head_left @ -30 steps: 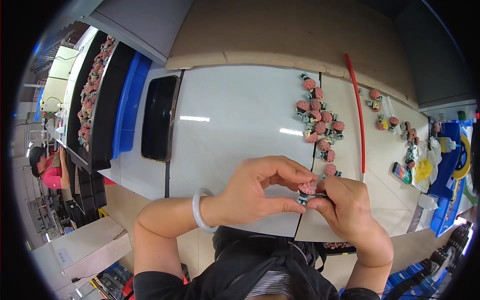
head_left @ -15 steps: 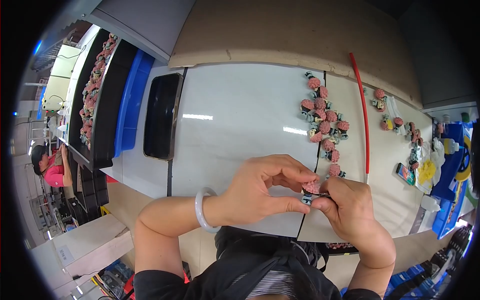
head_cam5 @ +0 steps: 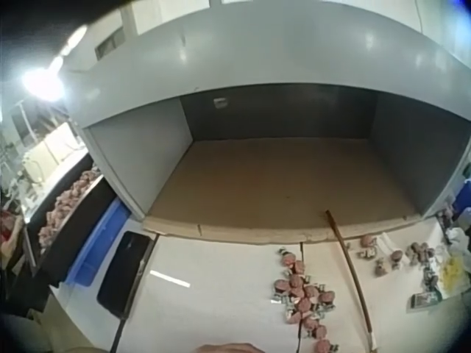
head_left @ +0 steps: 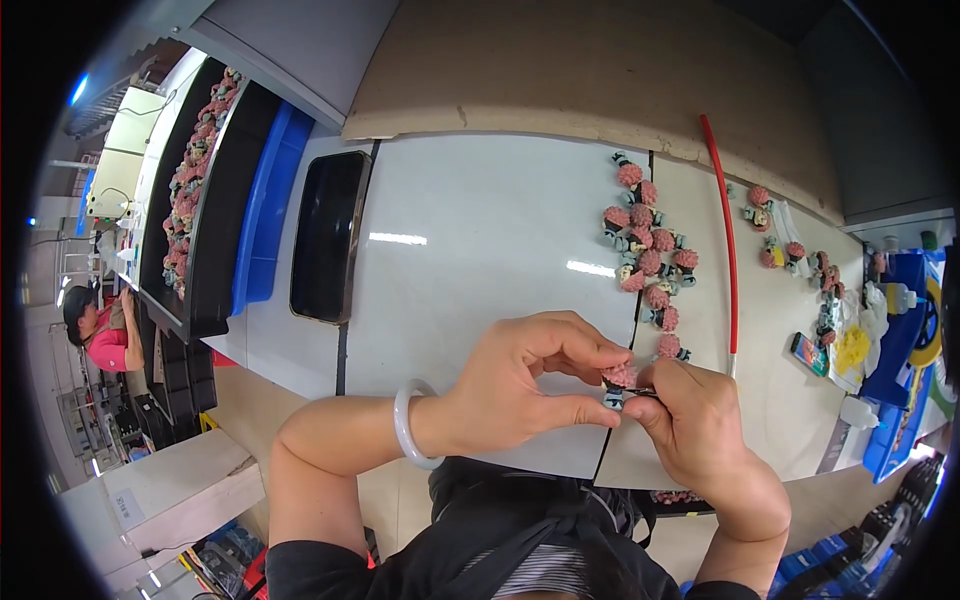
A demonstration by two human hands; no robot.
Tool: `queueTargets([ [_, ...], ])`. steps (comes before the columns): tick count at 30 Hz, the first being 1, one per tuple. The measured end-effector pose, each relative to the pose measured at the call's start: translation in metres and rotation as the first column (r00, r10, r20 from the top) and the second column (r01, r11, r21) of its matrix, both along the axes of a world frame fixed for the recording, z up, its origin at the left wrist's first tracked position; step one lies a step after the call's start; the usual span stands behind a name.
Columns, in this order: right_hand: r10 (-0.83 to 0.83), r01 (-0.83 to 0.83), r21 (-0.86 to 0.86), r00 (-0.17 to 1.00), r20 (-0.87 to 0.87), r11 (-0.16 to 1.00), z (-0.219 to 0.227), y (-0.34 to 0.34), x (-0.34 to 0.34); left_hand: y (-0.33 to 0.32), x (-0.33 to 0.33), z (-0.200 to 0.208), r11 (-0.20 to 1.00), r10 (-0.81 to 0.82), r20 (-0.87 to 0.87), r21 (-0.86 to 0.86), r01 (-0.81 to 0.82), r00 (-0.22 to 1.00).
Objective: Assembling small toy figurines by attaching parts and cleaning them with a brush at a factory workbench.
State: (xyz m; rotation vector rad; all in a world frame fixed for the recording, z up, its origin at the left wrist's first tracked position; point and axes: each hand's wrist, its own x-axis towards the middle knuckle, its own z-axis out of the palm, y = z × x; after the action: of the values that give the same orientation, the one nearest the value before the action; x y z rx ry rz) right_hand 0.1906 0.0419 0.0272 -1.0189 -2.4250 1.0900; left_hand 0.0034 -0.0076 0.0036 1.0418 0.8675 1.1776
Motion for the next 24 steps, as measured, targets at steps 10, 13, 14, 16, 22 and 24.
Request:
queueTargets([
  [10,0.081,-0.08,-0.131,0.997,0.0,0.988,0.003,0.002,0.003,-0.001,-0.002,0.002,1.0,-0.024,-0.122,-0.017,0.022,0.992],
  [13,0.133,-0.136,-0.153,0.991,-0.028,0.979,0.001,0.004,0.005,0.0,-0.002,0.003,0.998,-0.062,-0.123,0.026,0.065,0.99],
  [14,0.131,-0.133,-0.151,0.991,-0.028,0.979,0.001,0.006,0.005,0.0,-0.001,0.004,0.998,-0.062,-0.118,0.009,0.064,0.991],
  [16,0.155,-0.162,-0.229,0.987,-0.046,0.96,0.003,0.009,0.005,0.0,0.0,0.005,0.998,-0.062,-0.112,-0.006,0.062,0.992],
  [22,0.061,-0.06,-0.107,0.998,0.002,0.992,0.006,0.002,0.004,0.001,-0.001,0.006,0.998,-0.021,-0.137,0.061,0.03,0.99],
  [24,0.06,-0.06,-0.074,0.998,0.005,0.995,0.006,0.001,0.003,0.001,-0.002,0.006,0.997,-0.02,-0.122,0.075,0.03,0.992],
])
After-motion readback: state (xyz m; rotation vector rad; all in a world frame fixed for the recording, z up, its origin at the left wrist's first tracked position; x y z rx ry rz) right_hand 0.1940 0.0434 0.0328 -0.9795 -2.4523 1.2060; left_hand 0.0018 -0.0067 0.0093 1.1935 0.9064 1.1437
